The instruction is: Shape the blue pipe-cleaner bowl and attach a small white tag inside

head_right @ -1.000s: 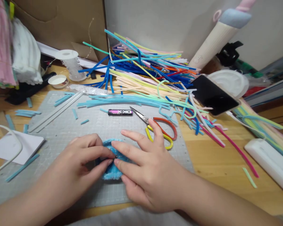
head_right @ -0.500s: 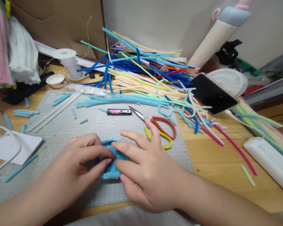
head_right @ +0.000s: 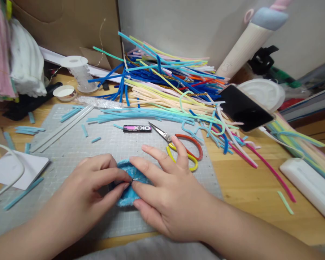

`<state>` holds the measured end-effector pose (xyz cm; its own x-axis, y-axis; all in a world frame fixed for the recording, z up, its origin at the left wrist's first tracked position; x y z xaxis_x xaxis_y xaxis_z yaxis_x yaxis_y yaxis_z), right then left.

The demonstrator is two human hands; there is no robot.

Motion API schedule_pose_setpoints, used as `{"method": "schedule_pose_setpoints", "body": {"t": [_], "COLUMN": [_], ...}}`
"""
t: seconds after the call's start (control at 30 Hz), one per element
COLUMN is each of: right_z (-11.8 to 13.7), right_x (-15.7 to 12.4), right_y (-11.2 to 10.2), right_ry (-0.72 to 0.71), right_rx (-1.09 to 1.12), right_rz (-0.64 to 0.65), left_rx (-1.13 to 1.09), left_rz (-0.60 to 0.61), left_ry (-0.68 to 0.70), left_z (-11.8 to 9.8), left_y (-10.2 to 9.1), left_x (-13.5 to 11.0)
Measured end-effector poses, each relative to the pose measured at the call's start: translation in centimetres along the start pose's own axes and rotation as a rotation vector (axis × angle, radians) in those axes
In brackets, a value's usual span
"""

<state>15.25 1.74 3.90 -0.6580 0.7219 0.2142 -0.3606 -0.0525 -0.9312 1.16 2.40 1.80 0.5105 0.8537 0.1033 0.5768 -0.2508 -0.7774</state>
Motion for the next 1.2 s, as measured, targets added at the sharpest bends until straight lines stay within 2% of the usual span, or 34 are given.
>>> {"method": "schedule_pose_setpoints", "body": {"t": [0.47,0.6,0.87,1.2], "right_z": [-0.40,-0.50,-0.90,-0.76], "right_x": [0.01,0.06,0.06,0.17], "right_y": [0.64,0.54,-0.28,0.34], "right_ry": [0.102,0.081,0.100,0.085], "right_rx": [0.112,0.119,0.210,0.176], "right_rz": [0.119,0.111,-0.009,0.051], "left_rx": [0.004,0.000,0.011,-0.002], "left_rz": [0.001,0.004,0.012,-0.030], "left_ry": [0.013,0.000,-0.023,0.005], "left_z": [-0.06,-0.08,-0.05,-0.09], "left_y": [0.20,0.11,-0.20,-0.09], "left_x": [0.04,0.07,0.03,-0.16]}}
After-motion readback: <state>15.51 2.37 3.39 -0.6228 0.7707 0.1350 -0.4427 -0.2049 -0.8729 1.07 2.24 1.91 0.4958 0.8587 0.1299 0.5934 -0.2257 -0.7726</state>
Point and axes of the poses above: each hand's wrist, its own x-axis towards the middle knuckle, its own y-axis out of the palm, z = x × y, the point moved 6 cm from there along x, towards the middle knuckle, and after that the axes turned 8 degrees about y, right-handed, at the moved point
